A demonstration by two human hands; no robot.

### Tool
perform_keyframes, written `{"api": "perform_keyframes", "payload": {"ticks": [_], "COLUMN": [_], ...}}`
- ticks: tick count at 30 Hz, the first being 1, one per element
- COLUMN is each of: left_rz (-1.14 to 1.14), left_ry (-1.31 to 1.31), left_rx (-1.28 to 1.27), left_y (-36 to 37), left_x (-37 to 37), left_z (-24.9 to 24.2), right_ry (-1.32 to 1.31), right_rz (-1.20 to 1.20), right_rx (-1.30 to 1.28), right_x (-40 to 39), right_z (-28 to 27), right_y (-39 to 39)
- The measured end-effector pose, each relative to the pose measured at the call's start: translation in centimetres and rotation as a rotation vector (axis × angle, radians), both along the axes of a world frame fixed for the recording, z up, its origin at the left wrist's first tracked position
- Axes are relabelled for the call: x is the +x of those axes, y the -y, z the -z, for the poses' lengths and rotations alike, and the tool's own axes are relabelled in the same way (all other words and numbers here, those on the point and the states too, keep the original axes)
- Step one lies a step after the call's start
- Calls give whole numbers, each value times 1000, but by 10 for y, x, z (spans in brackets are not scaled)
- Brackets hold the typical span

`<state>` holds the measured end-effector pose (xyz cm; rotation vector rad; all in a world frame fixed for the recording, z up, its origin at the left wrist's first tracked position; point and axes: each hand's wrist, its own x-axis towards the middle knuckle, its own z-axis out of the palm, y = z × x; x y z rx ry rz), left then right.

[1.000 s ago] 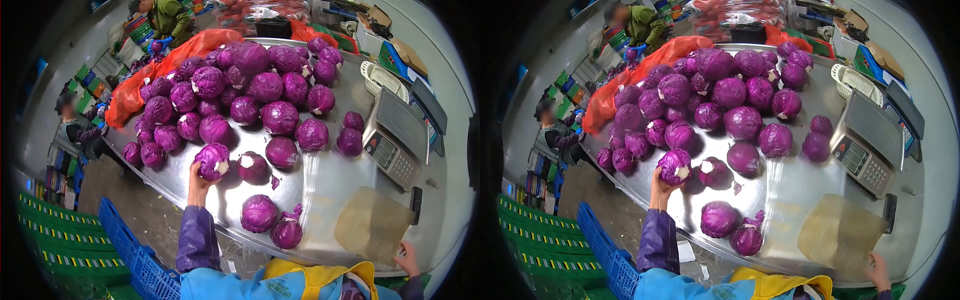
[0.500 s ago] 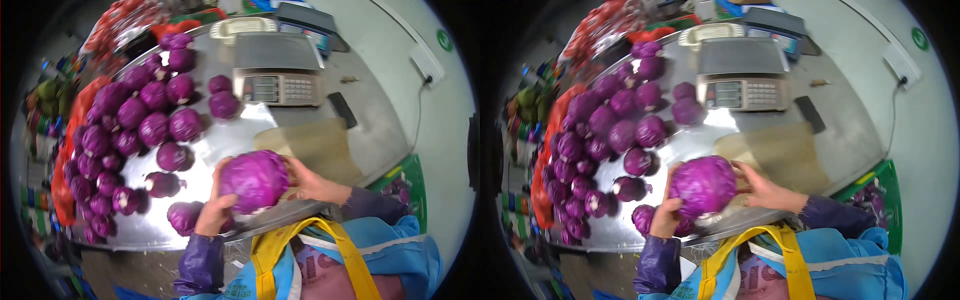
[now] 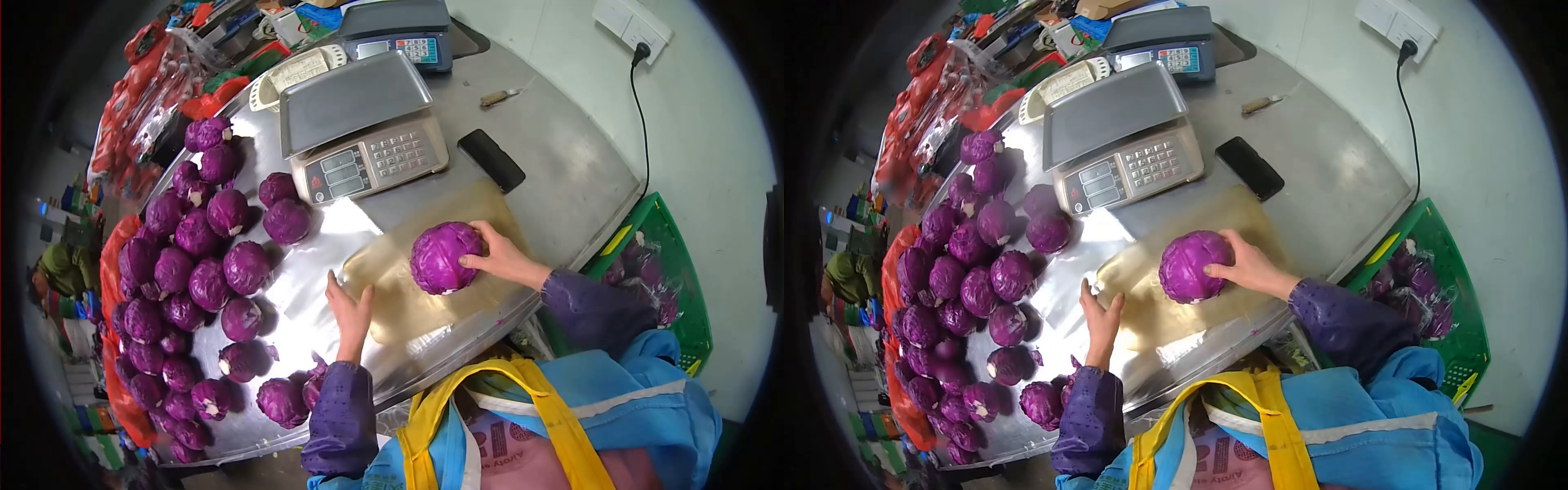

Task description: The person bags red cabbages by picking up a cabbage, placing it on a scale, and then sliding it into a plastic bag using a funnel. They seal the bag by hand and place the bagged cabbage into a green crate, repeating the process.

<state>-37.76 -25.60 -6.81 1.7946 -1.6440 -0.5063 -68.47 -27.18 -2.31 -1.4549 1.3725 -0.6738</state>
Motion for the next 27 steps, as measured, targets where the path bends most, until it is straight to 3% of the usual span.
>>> {"api": "perform_keyframes", "payload": {"ticks": [2, 5, 7, 9, 10, 11, 12, 13, 15, 16, 17, 18, 19, 21, 22, 23, 24, 25, 26, 27], "left_rz": [-78, -52, -20, 89, 118, 117, 152, 184, 232, 327, 420, 412, 357, 343, 273, 201, 278, 345, 259, 243], "left_ry": [-189, -37, 20, 10, -18, -19, -352, -688, -734, -1003, -1276, -1280, -1352, -1426, -1363, -1302, -1120, -937, -1101, -1105], "left_rx": [249, 439, 427, 680, 643, 648, 678, 698, 757, 795, 820, 820, 824, 812, 825, 840, 703, 566, 605, 595], "left_y": [-4, 1, 6, 14, 10, 7, 5, 4, 4, 5, 6, 7, 6, -3, -6, -9, -13, -14, -16, -18], "left_x": [8, 13, 26, 34, 33, 31, 28, 25, 22, 14, 7, -1, -10, -32, -54, -74, -87, -100, -106, -113], "left_z": [4, 1, 2, -1, -7, -14, -27, -34, -44, -55, -59, -56, -50, -32, -35, -38, -29, -33, -39, -44], "right_ry": [-48, -97, -194, -625, -624, -605, -584, -586, 89, 88, 284, 481, 481, 981, 978, 698, 418, 416, 324, 234], "right_rz": [-69, 83, 151, 295, 294, 225, 155, 156, 183, 182, 130, 74, 71, 123, 116, 16, -84, -96, -8, 76], "right_rx": [42, -22, -129, -17, -15, 147, 309, 315, 402, 406, 423, 441, 450, 518, 521, 353, 185, 193, 113, 26], "right_x": [-4, -23, -49, -68, -70, -73, -74, -78, -88, -88, -87, -85, -80, -61, -46, -27, -13, -4, 4, 9], "right_z": [1, -3, 2, 10, 10, 8, 6, 12, 29, 32, 35, 37, 36, 28, 21, 12, 6, 2, -1, -4], "right_y": [-1, 1, 4, 4, 4, 3, 2, 2, 0, -1, -2, -3, -6, -10, -9, -10, -11, -11, -11, -10]}}
